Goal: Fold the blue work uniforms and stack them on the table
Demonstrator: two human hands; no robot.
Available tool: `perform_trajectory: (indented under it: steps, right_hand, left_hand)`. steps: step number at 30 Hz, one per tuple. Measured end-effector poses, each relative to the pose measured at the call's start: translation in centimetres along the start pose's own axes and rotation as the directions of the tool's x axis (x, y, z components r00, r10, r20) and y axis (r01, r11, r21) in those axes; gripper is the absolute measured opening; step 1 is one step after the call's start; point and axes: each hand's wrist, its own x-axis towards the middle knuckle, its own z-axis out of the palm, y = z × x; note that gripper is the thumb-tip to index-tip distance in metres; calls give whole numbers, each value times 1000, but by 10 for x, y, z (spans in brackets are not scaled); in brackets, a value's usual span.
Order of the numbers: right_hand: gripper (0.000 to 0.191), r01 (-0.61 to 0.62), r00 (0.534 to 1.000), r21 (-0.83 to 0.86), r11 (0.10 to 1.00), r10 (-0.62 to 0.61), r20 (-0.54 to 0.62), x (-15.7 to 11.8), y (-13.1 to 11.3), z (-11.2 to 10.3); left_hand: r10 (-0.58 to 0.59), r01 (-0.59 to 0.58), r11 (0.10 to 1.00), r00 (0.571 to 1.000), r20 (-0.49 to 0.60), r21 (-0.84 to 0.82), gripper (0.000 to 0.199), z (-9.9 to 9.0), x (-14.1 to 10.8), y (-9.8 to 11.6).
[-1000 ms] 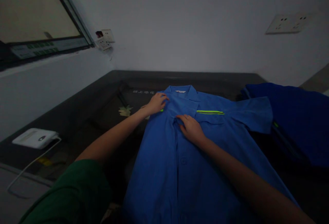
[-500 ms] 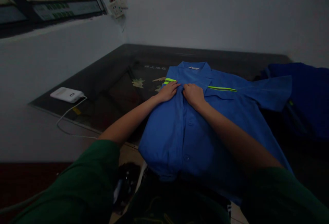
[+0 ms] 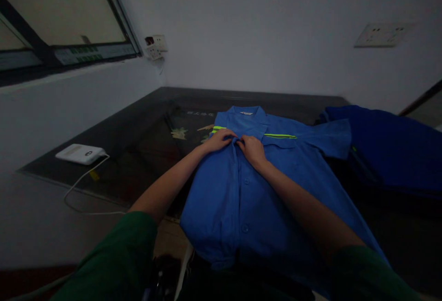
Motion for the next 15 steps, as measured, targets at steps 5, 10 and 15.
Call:
perform_trajectory:
  steps: [5,10,15]
  right_hand:
    - [24,36,999,39,999,-36,-9,0,3,3]
    - [27,235,971,57,970,-237,28,-9,12,6]
    - [38,204,977,68,977,-207,44,-23,19,3]
  left_hand:
    - [-41,42,999,999,-9,9,20,6,2,0]
    - [-64,63,998,998,29,26,18,6,3,1]
    - [-105,102,993,993,61,61,16,5,5,7]
